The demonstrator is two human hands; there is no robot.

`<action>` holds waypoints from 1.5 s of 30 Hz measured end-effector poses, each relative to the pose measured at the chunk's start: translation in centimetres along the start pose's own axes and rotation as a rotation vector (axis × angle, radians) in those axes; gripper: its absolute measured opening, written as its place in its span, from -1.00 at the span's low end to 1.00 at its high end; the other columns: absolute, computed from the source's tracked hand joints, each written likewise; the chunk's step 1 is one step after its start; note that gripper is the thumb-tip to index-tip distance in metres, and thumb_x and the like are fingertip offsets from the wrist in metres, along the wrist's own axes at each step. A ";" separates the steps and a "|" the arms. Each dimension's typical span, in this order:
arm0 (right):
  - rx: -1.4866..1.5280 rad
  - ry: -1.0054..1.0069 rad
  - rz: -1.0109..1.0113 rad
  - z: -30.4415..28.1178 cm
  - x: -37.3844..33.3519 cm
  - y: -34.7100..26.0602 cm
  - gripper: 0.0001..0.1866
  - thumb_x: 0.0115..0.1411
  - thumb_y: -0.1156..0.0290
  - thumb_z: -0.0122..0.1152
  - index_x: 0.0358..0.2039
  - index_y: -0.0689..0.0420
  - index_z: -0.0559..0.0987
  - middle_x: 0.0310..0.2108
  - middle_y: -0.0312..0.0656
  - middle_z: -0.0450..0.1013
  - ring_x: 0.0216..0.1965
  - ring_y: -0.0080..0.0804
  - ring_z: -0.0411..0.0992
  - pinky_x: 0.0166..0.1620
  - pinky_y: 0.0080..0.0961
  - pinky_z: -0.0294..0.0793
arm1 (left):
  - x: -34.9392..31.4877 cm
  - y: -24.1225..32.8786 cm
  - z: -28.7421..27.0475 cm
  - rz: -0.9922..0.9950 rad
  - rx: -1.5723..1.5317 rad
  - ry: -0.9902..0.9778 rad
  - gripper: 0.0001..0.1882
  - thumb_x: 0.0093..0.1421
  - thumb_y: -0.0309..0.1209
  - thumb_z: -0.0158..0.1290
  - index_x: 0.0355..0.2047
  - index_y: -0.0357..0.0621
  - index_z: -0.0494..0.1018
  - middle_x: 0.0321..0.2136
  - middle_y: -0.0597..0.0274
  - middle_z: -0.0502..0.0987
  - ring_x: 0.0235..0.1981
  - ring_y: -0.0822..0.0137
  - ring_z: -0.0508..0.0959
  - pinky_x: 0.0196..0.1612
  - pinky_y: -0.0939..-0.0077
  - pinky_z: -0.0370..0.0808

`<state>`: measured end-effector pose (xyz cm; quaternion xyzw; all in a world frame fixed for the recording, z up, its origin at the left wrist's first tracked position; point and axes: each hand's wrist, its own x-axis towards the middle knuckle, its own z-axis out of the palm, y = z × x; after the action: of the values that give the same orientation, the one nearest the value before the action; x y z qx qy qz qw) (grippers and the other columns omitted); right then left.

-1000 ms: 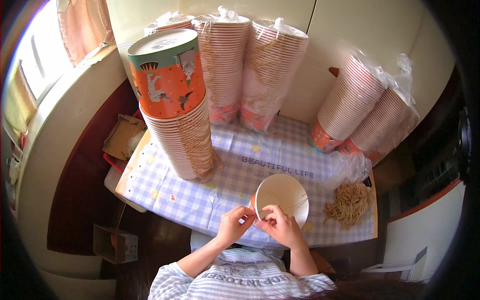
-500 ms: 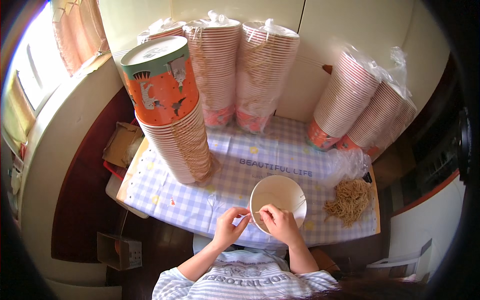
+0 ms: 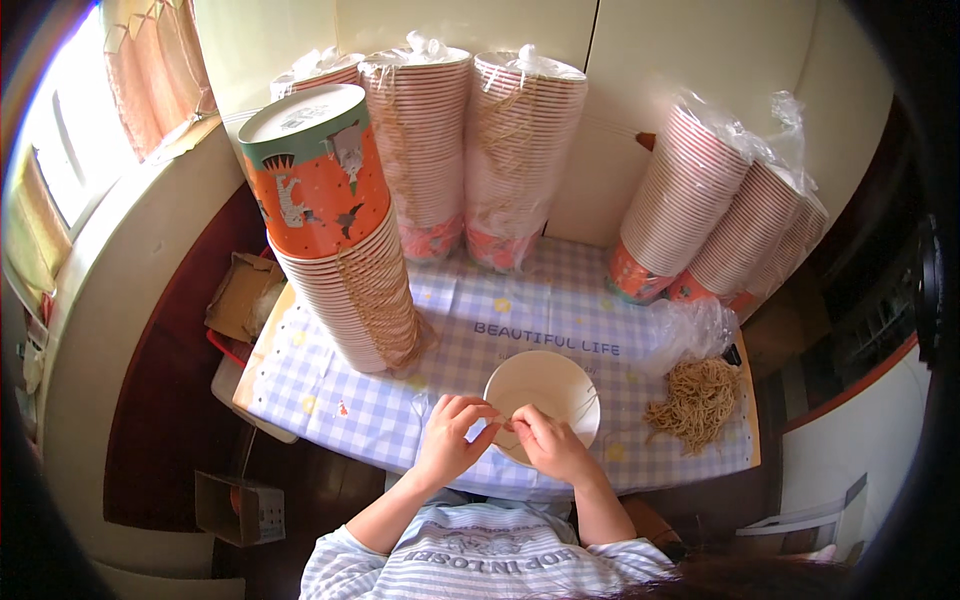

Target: The recorder is assembling paper buckets by threading and securing string handles through pre-punched holes.

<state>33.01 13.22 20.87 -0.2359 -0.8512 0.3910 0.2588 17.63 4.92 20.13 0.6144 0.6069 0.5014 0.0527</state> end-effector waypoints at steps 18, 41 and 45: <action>0.140 -0.115 0.113 -1.1 0.6 -0.2 -0.89 0.22 0.41 -0.13 -0.37 0.18 0.29 -0.64 -0.15 0.38 -0.56 -0.23 0.42 -0.47 -0.39 0.36 | -2.7 1.5 0.5 0.172 0.139 -0.183 -0.68 -0.23 -0.31 0.27 -0.43 0.01 0.43 -0.39 0.37 0.41 -0.34 0.29 0.37 -0.29 0.42 0.32; 0.108 -0.025 0.018 -0.9 0.9 -0.2 -0.90 0.16 0.42 0.01 -0.40 0.18 0.42 -0.52 -0.19 0.43 -0.45 -0.35 0.45 -0.41 -0.51 0.38 | -1.2 0.1 -0.1 -0.377 -0.627 -0.020 -0.89 0.06 -0.47 0.11 -0.42 -0.24 0.46 -0.52 0.22 0.52 -0.48 0.45 0.51 -0.41 0.59 0.40; 0.266 -0.123 0.148 -0.4 1.1 -0.9 -0.91 0.16 0.43 -0.01 -0.41 0.17 0.42 -0.53 -0.18 0.43 -0.47 -0.32 0.45 -0.43 -0.47 0.39 | -0.2 -0.4 -0.7 -0.360 -0.550 -0.139 -0.89 0.15 -0.49 0.01 -0.39 -0.31 0.42 -0.52 0.28 0.51 -0.47 0.54 0.47 -0.37 0.67 0.41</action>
<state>32.22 13.59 22.09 -0.2373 -0.7866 0.5318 0.2055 16.89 4.43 20.07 0.4928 0.5427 0.5859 0.3456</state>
